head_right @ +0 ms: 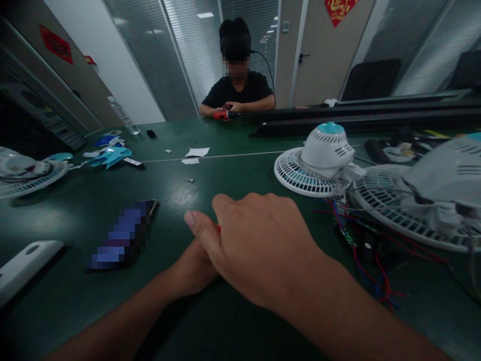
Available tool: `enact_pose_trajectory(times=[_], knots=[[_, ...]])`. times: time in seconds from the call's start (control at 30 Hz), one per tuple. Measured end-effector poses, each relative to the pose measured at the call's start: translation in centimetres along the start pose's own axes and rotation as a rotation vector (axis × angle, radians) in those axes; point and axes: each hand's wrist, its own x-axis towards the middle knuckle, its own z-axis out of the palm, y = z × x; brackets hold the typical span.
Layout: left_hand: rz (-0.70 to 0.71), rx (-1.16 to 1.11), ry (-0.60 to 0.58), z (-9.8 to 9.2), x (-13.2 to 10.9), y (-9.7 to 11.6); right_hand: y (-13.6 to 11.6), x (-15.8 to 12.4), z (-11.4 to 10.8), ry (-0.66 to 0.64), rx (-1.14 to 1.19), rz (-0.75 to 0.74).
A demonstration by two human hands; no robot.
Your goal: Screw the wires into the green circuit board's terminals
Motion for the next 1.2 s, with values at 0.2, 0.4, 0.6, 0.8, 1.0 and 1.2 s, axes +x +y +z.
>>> enact_pose_trajectory(times=[0.2, 0.4, 0.6, 0.8, 1.0, 1.2], knots=[[0.025, 0.072, 0.005, 0.13, 0.04, -0.26, 0.16, 0.04, 0.31, 0.057, -0.054, -0.006], [0.04, 0.081, 0.025, 0.08, 0.17, -0.16, 0.21, 0.01, 0.52, 0.064, -0.012, -0.035], [0.045, 0.104, 0.005, -0.06, 0.09, -0.06, 0.2, 0.3, 0.56, 0.042, -0.011, -0.042], [0.045, 0.111, 0.002, -0.04, 0.05, -0.1, 0.34, 0.17, 0.42, 0.038, 0.016, -0.043], [0.051, 0.12, 0.0, -0.04, -0.01, -0.21, 0.34, 0.03, 0.58, 0.053, 0.041, -0.042], [0.058, 0.135, 0.009, 0.02, -0.01, -0.15, 0.41, -0.18, 0.4, 0.01, 0.044, -0.055]])
